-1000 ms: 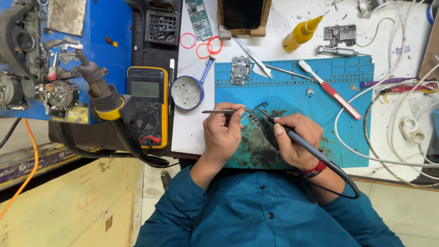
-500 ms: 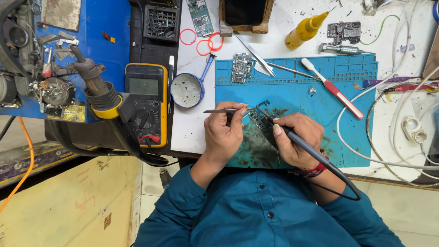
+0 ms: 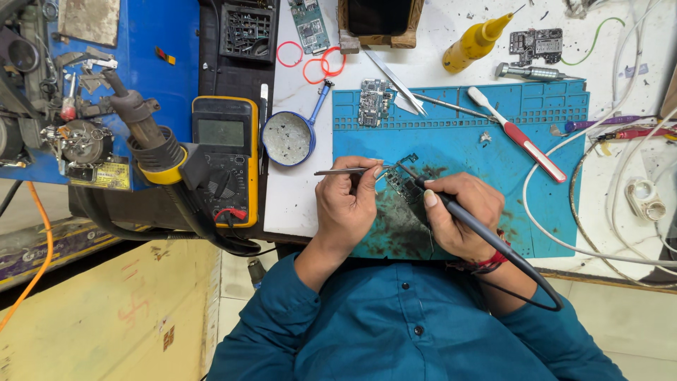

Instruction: The person solders a small circuit board held on a blue work mat, using a soldering iron in one hand and tweezers in the other to position and work on board components. They reposition the board and continue soldering different points across the workbench session.

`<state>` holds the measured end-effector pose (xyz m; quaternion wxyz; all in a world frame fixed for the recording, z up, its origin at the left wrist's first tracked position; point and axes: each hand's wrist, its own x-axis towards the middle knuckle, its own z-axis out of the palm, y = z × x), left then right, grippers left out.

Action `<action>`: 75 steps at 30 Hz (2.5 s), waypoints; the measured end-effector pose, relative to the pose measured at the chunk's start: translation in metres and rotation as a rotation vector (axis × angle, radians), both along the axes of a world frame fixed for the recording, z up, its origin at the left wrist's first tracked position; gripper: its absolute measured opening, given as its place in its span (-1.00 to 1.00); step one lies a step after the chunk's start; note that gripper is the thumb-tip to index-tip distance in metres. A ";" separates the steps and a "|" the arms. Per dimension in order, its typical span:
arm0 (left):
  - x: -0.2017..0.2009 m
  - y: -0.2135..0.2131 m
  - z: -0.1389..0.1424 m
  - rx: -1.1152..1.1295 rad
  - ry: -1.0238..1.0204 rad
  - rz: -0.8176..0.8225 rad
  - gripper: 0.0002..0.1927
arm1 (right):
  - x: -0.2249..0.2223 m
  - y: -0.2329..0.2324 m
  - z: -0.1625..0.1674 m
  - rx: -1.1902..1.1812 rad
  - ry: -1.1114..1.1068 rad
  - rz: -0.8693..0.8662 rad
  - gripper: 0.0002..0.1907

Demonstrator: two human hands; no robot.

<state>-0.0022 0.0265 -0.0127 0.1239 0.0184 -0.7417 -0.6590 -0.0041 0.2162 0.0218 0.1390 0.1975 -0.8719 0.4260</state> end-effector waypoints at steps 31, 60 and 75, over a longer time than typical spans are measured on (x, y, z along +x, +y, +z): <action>0.001 0.000 0.000 -0.005 0.015 -0.008 -0.92 | 0.000 0.002 0.000 -0.013 0.001 0.013 -0.93; 0.002 0.000 -0.001 -0.042 -0.014 -0.031 -0.91 | 0.003 0.012 -0.003 -0.048 0.008 0.077 -0.93; 0.002 0.000 0.001 -0.059 -0.006 -0.021 -0.91 | 0.002 0.010 -0.001 -0.076 0.029 0.109 -0.93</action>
